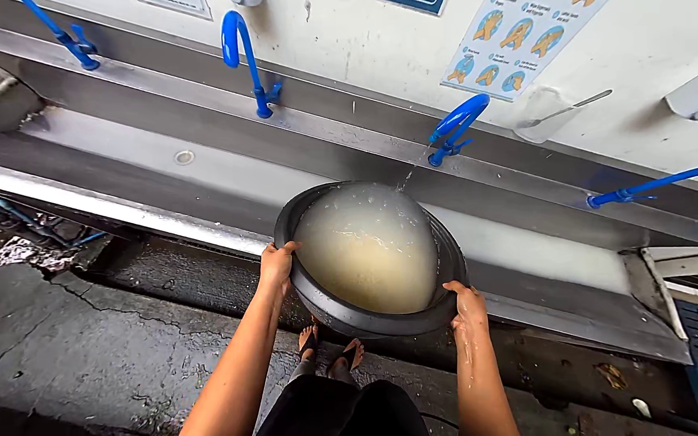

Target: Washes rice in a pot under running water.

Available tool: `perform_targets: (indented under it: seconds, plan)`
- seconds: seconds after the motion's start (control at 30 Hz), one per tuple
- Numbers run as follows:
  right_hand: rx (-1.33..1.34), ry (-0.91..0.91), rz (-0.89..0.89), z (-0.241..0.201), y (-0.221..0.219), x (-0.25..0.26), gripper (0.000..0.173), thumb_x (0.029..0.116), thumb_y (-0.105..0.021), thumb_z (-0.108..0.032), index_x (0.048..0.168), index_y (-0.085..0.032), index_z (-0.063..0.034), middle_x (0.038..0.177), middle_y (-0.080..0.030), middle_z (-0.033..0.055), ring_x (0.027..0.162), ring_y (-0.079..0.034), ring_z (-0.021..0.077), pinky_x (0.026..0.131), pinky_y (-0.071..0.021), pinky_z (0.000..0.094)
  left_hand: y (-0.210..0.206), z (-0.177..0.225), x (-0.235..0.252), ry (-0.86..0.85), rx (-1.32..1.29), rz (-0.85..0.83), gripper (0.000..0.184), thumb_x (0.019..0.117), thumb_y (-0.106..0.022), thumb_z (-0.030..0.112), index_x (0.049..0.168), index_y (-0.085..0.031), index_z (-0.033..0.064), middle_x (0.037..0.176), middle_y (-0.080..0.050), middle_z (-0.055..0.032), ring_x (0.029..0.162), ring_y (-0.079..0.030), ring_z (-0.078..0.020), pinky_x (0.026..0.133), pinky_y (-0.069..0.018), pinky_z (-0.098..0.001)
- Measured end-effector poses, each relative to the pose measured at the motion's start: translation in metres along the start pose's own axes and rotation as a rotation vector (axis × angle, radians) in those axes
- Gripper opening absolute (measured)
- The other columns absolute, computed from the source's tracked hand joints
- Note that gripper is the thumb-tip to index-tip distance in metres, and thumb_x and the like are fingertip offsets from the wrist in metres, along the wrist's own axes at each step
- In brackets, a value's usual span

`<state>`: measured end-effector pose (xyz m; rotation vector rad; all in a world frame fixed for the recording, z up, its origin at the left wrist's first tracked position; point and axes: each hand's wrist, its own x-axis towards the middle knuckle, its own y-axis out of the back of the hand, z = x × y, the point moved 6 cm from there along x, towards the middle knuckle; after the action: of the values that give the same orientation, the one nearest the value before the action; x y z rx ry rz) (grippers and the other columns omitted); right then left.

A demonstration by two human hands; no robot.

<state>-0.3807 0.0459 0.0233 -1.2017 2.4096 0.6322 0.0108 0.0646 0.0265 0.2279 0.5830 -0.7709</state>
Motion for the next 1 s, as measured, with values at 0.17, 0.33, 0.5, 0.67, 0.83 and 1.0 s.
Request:
perform_targets:
  seconds: [0.17,0.33,0.5,0.67,0.83,1.0]
  plan:
    - [-0.006,-0.006,0.014,-0.003,-0.002,-0.002,0.026,0.0894,-0.066,0.005,0.115,-0.060,0.0028,0.096,-0.064,0.0154,0.081,-0.063,0.0202,0.071,-0.0552,0.0378,-0.001,-0.001,-0.001,-0.003,-0.036,-0.004,0.027,0.0949,-0.066,0.000,0.120,-0.054,-0.0022,0.091,-0.066,-0.0135,0.075,-0.067,-0.0168,0.069,-0.0584,-0.0330]
    - [-0.001,-0.005,0.023,-0.006,-0.003,-0.002,0.026,0.0887,-0.067,0.005,0.114,-0.060,0.0027,0.096,-0.064,0.0155,0.082,-0.063,0.0202,0.072,-0.0550,0.0379,-0.004,0.001,0.000,-0.006,-0.047,0.009,0.025,0.0939,-0.066,-0.001,0.116,-0.054,-0.0011,0.089,-0.065,-0.0128,0.074,-0.066,-0.0165,0.068,-0.0576,-0.0328]
    - [0.002,-0.013,0.025,-0.006,-0.004,-0.002,0.026,0.0884,-0.067,0.004,0.114,-0.061,0.0032,0.098,-0.064,0.0161,0.083,-0.064,0.0214,0.073,-0.0553,0.0392,-0.005,0.002,-0.003,-0.007,-0.058,0.017,0.027,0.0937,-0.067,0.000,0.117,-0.054,-0.0015,0.093,-0.065,-0.0134,0.076,-0.066,-0.0169,0.070,-0.0577,-0.0333]
    - [0.030,-0.037,0.046,-0.005,-0.005,-0.002,0.028,0.0874,-0.068,0.004,0.115,-0.061,0.0027,0.099,-0.065,0.0173,0.085,-0.064,0.0238,0.073,-0.0552,0.0423,-0.007,0.004,-0.006,-0.014,-0.056,0.040,0.027,0.0940,-0.067,0.001,0.118,-0.056,-0.0029,0.094,-0.065,-0.0153,0.079,-0.066,-0.0187,0.072,-0.0571,-0.0350]
    - [0.053,-0.064,0.049,-0.009,-0.002,-0.006,0.032,0.0870,-0.067,0.005,0.118,-0.060,0.0024,0.102,-0.064,0.0179,0.087,-0.063,0.0246,0.074,-0.0543,0.0431,-0.008,0.012,-0.018,-0.016,-0.079,0.049,0.027,0.0937,-0.068,0.001,0.117,-0.056,-0.0030,0.095,-0.065,-0.0155,0.078,-0.066,-0.0186,0.071,-0.0571,-0.0347]
    - [0.066,-0.065,0.053,-0.014,0.006,-0.014,0.030,0.0854,-0.068,0.006,0.114,-0.061,0.0021,0.098,-0.063,0.0171,0.084,-0.063,0.0237,0.072,-0.0540,0.0421,-0.005,0.014,-0.028,-0.019,-0.110,0.039,0.025,0.0942,-0.067,0.000,0.116,-0.055,-0.0021,0.094,-0.065,-0.0150,0.079,-0.066,-0.0187,0.071,-0.0574,-0.0345]
